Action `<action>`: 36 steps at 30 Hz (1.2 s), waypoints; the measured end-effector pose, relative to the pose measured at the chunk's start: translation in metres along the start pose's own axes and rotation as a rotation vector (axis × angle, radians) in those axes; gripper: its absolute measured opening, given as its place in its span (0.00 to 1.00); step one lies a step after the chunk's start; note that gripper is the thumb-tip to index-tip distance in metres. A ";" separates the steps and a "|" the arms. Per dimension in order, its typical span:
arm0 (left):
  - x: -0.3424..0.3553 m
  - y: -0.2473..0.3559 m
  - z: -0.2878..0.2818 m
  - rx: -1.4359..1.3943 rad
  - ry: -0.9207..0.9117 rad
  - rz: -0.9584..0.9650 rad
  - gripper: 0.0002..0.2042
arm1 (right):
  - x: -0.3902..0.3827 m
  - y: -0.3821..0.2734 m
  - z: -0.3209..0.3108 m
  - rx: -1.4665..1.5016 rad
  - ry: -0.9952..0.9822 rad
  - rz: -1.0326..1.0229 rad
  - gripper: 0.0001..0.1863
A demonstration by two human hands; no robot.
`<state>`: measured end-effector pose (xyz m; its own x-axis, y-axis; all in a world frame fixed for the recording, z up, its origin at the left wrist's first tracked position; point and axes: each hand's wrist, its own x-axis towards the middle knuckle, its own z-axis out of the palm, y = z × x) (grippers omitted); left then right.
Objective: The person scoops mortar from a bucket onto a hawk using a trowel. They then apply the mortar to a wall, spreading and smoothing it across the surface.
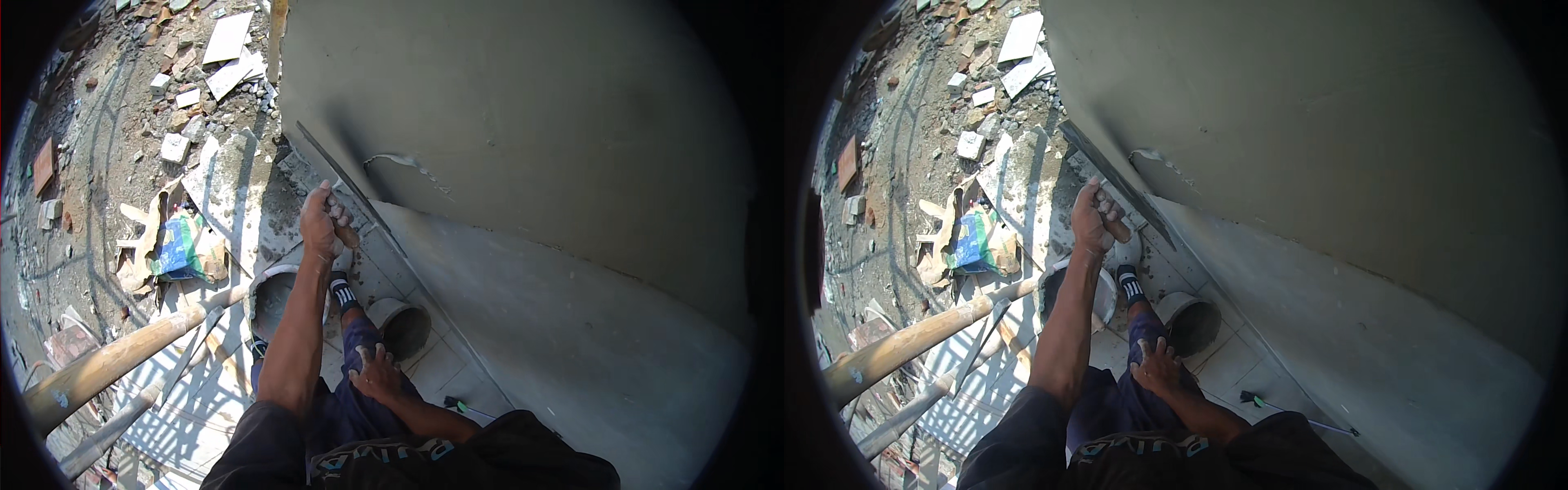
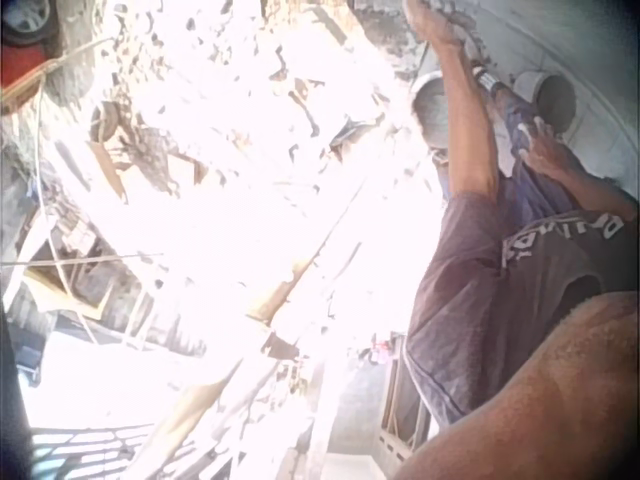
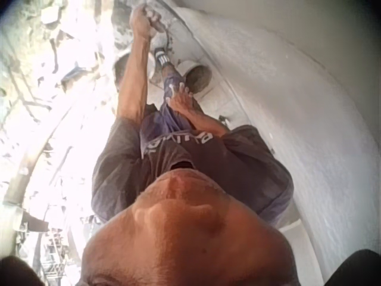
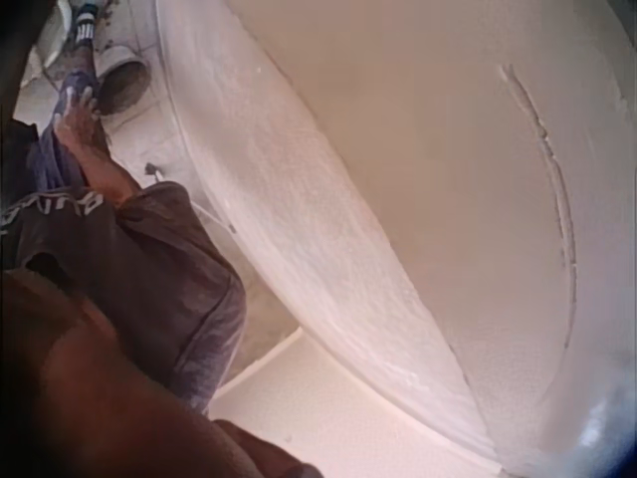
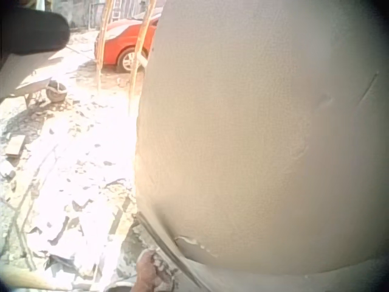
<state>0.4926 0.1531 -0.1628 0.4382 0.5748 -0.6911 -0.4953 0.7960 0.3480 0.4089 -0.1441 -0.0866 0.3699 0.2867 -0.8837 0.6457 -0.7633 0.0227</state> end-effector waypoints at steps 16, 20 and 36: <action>-0.142 0.110 0.182 -0.058 -0.258 -0.105 0.14 | -0.011 -0.006 -0.029 0.227 0.055 0.014 0.37; -0.207 0.162 0.252 -0.039 -0.414 -0.033 0.14 | -0.017 0.003 -0.032 0.393 0.076 -0.079 0.34; -0.412 0.281 0.438 -0.003 -1.498 0.245 0.17 | -0.030 0.053 -0.008 0.715 0.323 0.031 0.25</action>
<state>0.5014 0.2235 0.4974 0.6817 0.3468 0.6442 -0.6673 0.6558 0.3531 0.4373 -0.1884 -0.0547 0.6273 0.3299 -0.7054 0.0860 -0.9296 -0.3583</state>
